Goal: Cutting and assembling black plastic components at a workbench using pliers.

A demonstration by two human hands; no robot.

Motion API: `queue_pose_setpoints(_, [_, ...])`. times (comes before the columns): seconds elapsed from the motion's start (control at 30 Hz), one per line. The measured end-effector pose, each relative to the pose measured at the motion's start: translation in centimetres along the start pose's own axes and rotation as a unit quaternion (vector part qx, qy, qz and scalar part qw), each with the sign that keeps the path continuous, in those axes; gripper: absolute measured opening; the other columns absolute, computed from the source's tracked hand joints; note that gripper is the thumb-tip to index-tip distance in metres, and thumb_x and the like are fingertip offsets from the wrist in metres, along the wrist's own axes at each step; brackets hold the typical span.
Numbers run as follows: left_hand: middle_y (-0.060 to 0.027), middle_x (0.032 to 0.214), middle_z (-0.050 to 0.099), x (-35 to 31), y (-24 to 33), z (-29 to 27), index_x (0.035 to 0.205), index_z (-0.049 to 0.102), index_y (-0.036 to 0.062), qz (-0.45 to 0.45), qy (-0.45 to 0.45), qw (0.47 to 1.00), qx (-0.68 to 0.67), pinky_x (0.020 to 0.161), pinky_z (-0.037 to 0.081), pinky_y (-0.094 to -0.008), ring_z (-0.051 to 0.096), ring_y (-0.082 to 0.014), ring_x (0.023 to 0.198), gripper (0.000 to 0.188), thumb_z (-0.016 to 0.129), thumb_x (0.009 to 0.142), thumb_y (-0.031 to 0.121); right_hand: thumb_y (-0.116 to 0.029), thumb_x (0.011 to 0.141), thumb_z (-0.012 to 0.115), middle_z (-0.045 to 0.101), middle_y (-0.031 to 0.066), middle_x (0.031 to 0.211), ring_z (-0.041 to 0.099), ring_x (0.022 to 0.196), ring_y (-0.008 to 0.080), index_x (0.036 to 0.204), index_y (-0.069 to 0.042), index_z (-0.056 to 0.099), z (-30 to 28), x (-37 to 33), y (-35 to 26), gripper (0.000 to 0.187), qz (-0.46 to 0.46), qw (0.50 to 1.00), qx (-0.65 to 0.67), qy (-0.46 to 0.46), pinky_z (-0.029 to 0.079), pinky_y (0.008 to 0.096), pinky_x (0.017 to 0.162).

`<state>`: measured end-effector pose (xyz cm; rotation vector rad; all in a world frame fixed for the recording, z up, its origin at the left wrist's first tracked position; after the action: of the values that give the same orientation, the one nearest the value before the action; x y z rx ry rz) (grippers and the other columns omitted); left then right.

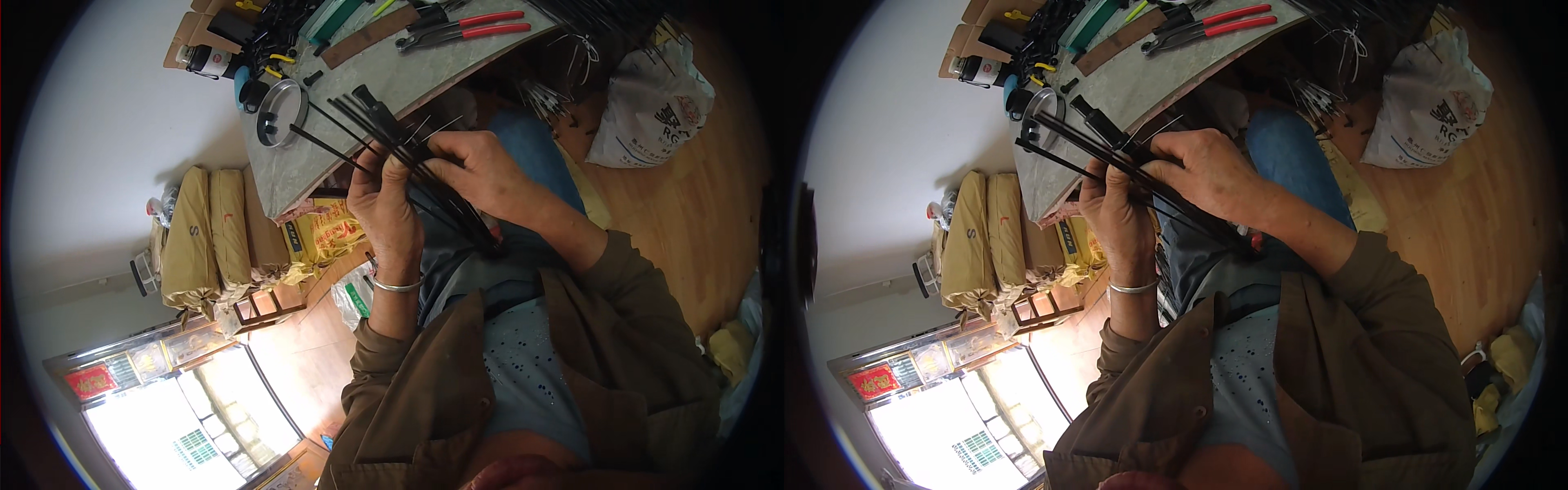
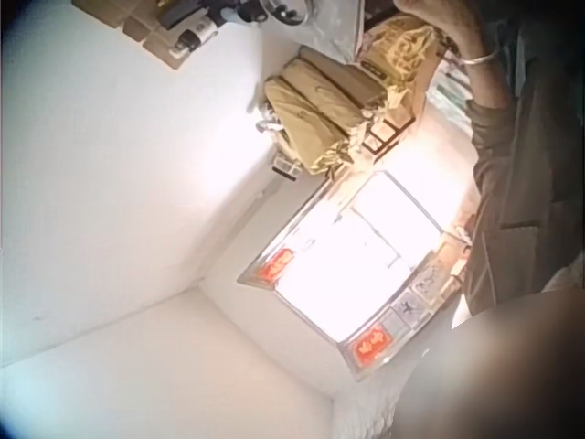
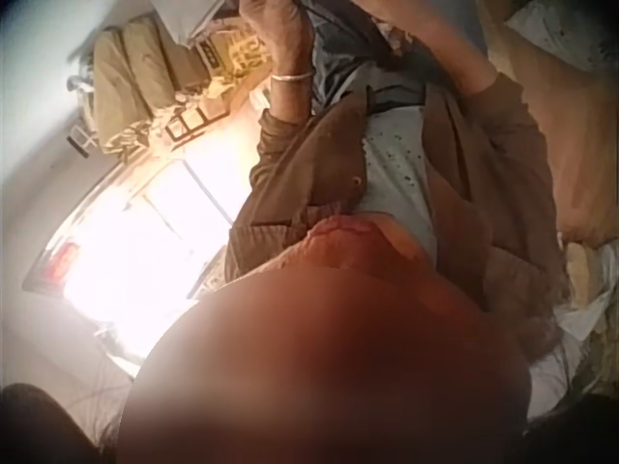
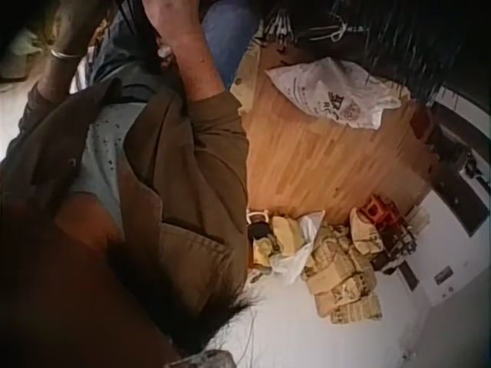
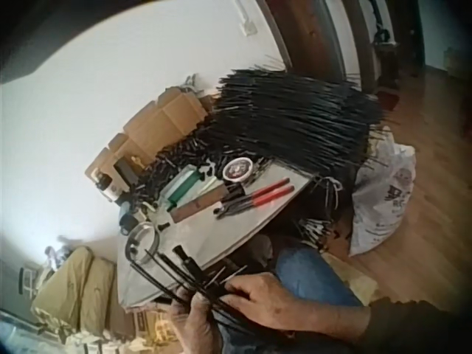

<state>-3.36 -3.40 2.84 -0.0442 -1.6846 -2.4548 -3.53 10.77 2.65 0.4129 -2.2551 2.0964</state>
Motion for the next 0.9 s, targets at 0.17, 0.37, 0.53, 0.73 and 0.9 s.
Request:
queue_pose_setpoints(0.17, [-0.0067,0.100,0.065,-0.2,-0.1,0.2,0.110,0.059,-0.0017,0.009,-0.003,0.999,-0.032,0.082,0.048,-0.0242,0.061,-0.0120,0.088,0.027,0.066,0.084,0.004,-0.012,0.086,0.063,0.053,-0.0019,0.063,0.048,0.057,0.0036,0.076,0.000,0.058,-0.6,0.4,-0.5,0.016,0.024,0.999,0.008,-0.036,0.039,0.0216,0.049])
queue_pose_setpoints(0.37, [-0.0079,0.098,0.065,-0.5,0.0,0.8,0.111,0.059,-0.0012,0.010,0.014,1.000,-0.008,0.077,0.050,-0.0238,0.061,-0.0113,0.085,0.028,0.066,0.085,0.005,-0.017,0.085,0.066,0.048,-0.0057,0.057,0.042,0.049,0.0013,0.067,-0.008,0.054,0.0,0.8,1.1,0.023,0.129,0.980,0.135,-0.070,0.033,0.0187,0.042])
queue_pose_setpoints(0.53, [-0.0085,0.097,0.065,-0.8,0.4,1.3,0.113,0.058,-0.0014,0.037,0.025,0.998,0.038,0.075,0.050,-0.0230,0.062,-0.0111,0.083,0.029,0.064,0.086,0.005,-0.018,0.085,0.066,0.047,-0.0063,0.058,0.042,0.049,0.0015,0.066,-0.009,0.052,0.5,1.1,2.0,0.025,0.162,0.964,0.181,-0.108,0.034,0.0187,0.042])
queue_pose_setpoints(0.73, [-0.0084,0.098,0.065,-0.8,0.3,0.9,0.116,0.056,-0.0019,0.022,0.026,0.999,-0.019,0.076,0.049,-0.0218,0.061,-0.0104,0.084,0.030,0.062,0.088,0.006,-0.019,0.085,0.067,0.044,-0.0078,0.059,0.039,0.052,0.0007,0.065,-0.010,0.049,0.7,1.4,1.4,0.029,0.113,0.979,0.133,-0.106,0.031,0.0190,0.044])
queue_pose_setpoints(0.9, [-0.0069,0.099,0.064,-0.8,0.1,0.7,0.118,0.055,-0.0016,0.009,0.009,0.999,-0.029,0.077,0.049,-0.0211,0.060,-0.0094,0.085,0.029,0.059,0.090,0.007,-0.026,0.082,0.070,0.044,-0.0041,0.056,0.036,0.055,0.0046,0.063,-0.004,0.052,0.7,1.3,1.4,0.035,0.098,0.986,0.107,-0.086,0.033,0.0249,0.048])
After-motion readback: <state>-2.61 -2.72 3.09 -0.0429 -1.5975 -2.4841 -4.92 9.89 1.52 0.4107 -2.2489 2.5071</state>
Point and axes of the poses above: each hand's wrist, its own x-axis towards the middle knuckle, its own z-axis out of the palm, y = z × x, the point moved 4 cm from there along x, towards the middle knuckle
